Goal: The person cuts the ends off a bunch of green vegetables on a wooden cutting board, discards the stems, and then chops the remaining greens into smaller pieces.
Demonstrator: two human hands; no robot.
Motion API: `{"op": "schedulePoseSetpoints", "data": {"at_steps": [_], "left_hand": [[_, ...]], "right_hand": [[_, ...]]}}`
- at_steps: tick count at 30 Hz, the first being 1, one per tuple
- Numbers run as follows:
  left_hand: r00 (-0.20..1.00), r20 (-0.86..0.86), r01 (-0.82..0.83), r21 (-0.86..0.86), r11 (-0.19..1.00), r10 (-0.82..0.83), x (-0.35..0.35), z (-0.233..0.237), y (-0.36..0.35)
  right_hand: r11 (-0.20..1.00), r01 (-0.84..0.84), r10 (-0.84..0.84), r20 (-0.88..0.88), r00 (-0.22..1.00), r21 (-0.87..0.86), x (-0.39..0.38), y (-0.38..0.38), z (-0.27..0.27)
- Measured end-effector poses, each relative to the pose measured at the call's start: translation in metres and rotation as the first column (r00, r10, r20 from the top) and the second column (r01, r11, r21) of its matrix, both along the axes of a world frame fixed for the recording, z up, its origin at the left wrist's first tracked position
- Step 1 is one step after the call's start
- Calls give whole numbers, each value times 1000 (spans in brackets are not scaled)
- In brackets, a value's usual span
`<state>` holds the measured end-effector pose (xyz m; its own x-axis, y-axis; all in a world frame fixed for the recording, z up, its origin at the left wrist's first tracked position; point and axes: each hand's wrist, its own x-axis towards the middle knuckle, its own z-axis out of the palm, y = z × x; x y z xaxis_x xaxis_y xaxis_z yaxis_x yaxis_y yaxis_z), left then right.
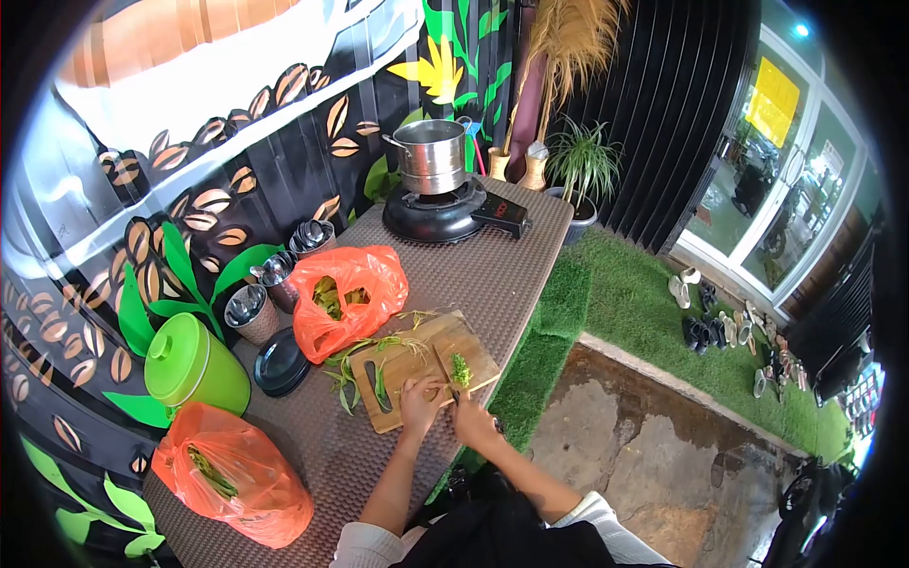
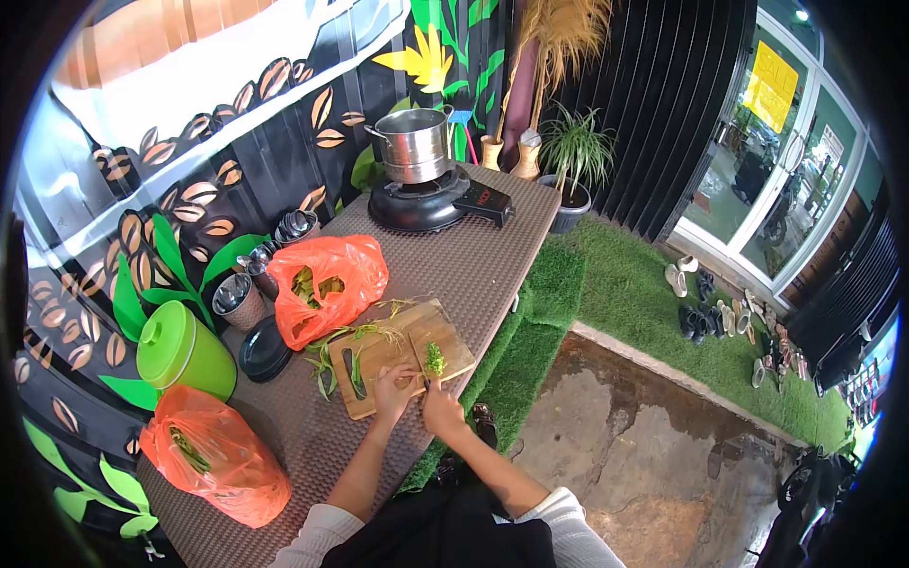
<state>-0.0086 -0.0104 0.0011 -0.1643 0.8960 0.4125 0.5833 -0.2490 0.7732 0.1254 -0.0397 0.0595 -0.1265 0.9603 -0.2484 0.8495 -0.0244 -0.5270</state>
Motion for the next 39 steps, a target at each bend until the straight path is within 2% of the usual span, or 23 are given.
{"op": "schedulePoseSetpoints", "data": {"at_steps": [3,6,8,11,13,15,17,18,22,25,27,30,33,35,39], "left_hand": [[997,69,41,-22,999,-40,-2,-1,5],[990,134,52,-83,995,-41,-4,-1,7],[959,276,97,-99,990,-67,-5,-8,12],[964,257,92,-112,989,-60,-5,-9,12],[963,264,72,-93,993,-45,-4,-8,8],[962,273,50,-77,996,-27,-3,-5,5],[1000,5,-2,86,996,2,-2,1,-2],[1000,4,0,82,997,0,-1,7,-6],[999,31,-22,18,1000,22,3,18,-10],[999,26,-20,33,999,19,-2,11,-8],[999,33,-10,50,999,9,-3,6,-5],[998,62,24,42,999,-27,-7,-2,-3],[993,103,49,31,998,-52,-7,-5,1],[948,317,37,-63,997,-15,-3,1,-1],[961,278,34,-67,997,-14,-6,5,-3]], "right_hand": [[998,40,-41,18,999,45,-9,-11,-13],[1000,15,-15,55,998,-1,-9,7,-19],[1000,1,-1,45,999,4,-3,17,-21],[998,-27,25,37,999,55,-2,15,-17],[998,14,-13,30,999,-55,-7,-1,6],[1000,18,-18,22,1000,-11,-14,-6,-3],[999,17,-17,6,1000,39,-17,3,-22],[999,19,-19,5,1000,35,-16,6,-22],[999,-40,40,-2,999,4,-8,18,-8],[999,-30,31,26,999,-33,-13,1,-5],[999,34,-33,48,998,-16,-20,-6,-7],[1000,17,-17,50,999,10,-20,12,-11],[1000,-2,3,-13,1000,19,-10,19,-14],[1000,1,0,-38,999,20,-12,12,-17],[997,31,-30,-17,999,63,-20,-2,-25]]}}
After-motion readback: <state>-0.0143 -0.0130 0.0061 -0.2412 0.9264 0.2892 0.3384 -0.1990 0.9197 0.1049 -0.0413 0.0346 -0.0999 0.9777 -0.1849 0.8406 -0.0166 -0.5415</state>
